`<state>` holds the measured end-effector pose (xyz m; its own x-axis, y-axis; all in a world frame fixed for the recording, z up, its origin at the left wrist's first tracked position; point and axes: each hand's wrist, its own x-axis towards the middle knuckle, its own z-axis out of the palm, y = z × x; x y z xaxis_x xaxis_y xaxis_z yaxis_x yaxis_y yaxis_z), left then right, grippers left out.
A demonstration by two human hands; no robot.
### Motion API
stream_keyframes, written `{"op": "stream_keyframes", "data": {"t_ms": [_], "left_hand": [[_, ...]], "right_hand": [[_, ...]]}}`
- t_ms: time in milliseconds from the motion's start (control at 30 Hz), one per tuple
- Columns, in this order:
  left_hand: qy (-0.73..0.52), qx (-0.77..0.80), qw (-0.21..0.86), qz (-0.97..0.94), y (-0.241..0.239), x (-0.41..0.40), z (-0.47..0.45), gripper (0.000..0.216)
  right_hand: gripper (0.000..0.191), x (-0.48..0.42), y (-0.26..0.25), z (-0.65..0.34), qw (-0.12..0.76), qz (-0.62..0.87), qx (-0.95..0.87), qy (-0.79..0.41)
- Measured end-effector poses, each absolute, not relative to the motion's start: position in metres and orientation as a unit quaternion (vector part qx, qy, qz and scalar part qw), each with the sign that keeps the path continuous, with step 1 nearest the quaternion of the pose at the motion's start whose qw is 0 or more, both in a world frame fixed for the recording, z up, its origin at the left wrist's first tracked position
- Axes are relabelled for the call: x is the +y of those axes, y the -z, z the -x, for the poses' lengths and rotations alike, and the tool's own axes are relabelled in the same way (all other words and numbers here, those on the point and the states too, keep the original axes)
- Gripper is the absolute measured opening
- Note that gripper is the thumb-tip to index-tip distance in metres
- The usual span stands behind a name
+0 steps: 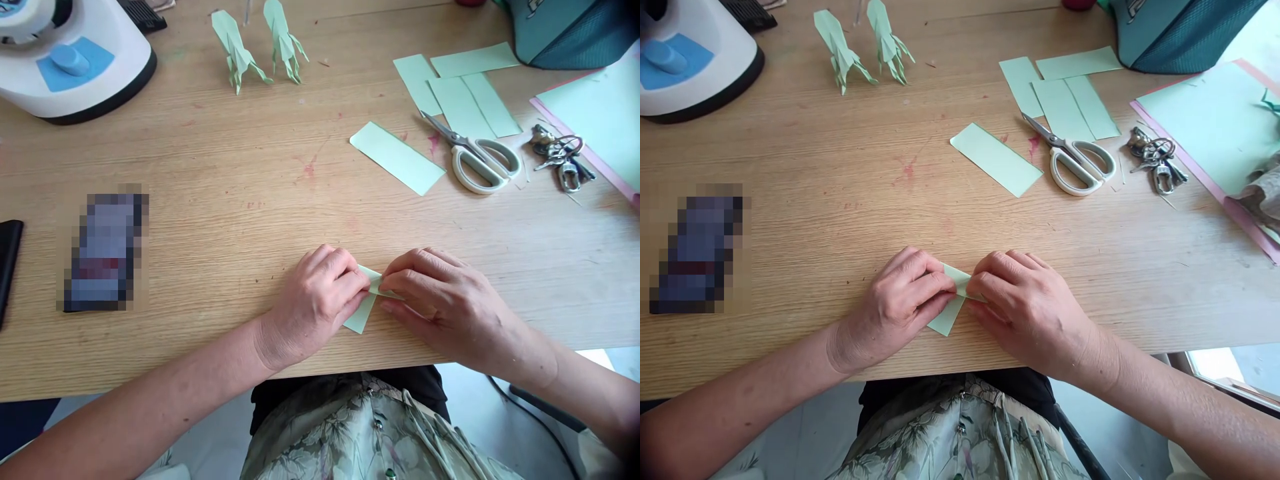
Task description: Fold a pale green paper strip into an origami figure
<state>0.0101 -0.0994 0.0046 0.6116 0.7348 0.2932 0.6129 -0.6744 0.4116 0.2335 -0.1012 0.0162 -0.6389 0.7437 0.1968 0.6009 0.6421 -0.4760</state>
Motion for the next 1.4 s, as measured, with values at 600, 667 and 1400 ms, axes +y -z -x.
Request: {"op": "stream_keyframes", "data": {"t_ms": [600,667,1400], "left_hand": [[-0.235,0.406,0.186,-0.863,-0.009,-0.100,-0.008,0.010],[-0.233,0.424,0.218,-0.847,-0.010,-0.100,-0.008,0.008],[-0.237,0.440,0.231,-0.835,-0.008,-0.100,-0.011,0.009]], "right_hand": [[0.008,-0.098,-0.019,-0.225,0.183,0.441,-0.843,-0.247],[0.008,-0.097,-0.020,-0.225,0.179,0.447,-0.835,-0.265],[0.013,-0.095,-0.018,-0.222,0.193,0.477,-0.820,-0.251]]}}
